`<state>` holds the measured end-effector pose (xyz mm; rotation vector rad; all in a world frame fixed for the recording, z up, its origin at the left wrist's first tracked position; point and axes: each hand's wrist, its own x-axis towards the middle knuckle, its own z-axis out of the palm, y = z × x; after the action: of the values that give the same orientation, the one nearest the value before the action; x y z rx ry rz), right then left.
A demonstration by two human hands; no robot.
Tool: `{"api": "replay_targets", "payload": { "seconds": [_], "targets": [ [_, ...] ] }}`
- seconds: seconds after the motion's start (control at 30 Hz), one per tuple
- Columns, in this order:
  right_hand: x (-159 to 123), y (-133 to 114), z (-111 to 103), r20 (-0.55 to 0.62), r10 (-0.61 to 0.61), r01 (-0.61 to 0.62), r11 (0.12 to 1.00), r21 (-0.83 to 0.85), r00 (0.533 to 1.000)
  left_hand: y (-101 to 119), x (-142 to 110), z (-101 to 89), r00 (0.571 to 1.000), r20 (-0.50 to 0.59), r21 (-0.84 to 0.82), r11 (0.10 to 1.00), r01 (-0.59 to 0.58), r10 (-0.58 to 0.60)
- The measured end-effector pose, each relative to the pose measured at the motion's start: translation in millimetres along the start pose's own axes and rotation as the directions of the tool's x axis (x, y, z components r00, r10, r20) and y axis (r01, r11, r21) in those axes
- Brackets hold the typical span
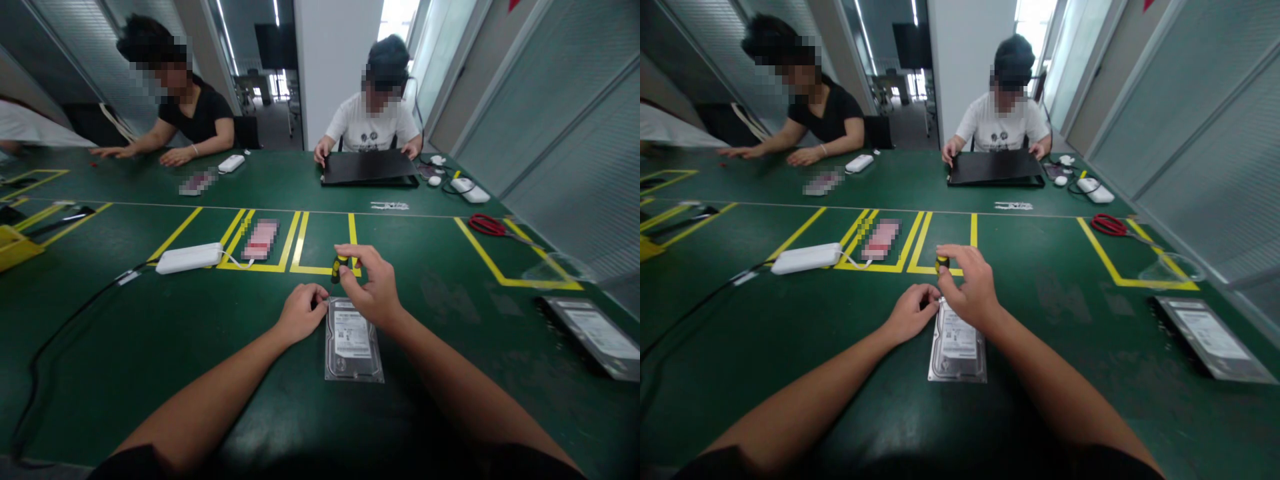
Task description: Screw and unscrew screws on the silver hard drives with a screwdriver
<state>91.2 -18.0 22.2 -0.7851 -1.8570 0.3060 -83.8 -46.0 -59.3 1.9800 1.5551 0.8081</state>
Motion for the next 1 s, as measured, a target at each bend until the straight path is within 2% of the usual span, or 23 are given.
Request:
{"api": "replay_targets", "payload": {
  "seconds": [0.27, 0.43, 0.7, 1.0],
  "targets": [
    [0.8, 2.8, 0.1, -0.026, -0.011, 0.011, 0.999, -0.031, 1.000, -0.4, 0.1, -0.3, 1.000, 0.004, -0.006, 1.000, 0.003, -0.002],
    [-0.1, 1.0, -0.8, -0.019, 0.023, -0.023, 0.999, -0.025, 1.000, 0.9, -0.3, -0.7, 1.000, -0.002, -0.006, 1.000, 0.009, -0.009],
    [1.4, 1.1, -0.1, -0.026, -0.018, 0.016, 0.997, -0.069, 1.000, 0.6, -0.1, -0.5, 1.000, -0.003, -0.003, 1.000, -0.014, 0.014],
    [0.3, 0.9, -0.1, -0.044, -0.012, 0.010, 0.999, -0.038, 0.999, -1.3, 0.4, 0.5, 1.000, 0.004, 0.001, 1.000, -0.004, 0.004]
  ]
}}
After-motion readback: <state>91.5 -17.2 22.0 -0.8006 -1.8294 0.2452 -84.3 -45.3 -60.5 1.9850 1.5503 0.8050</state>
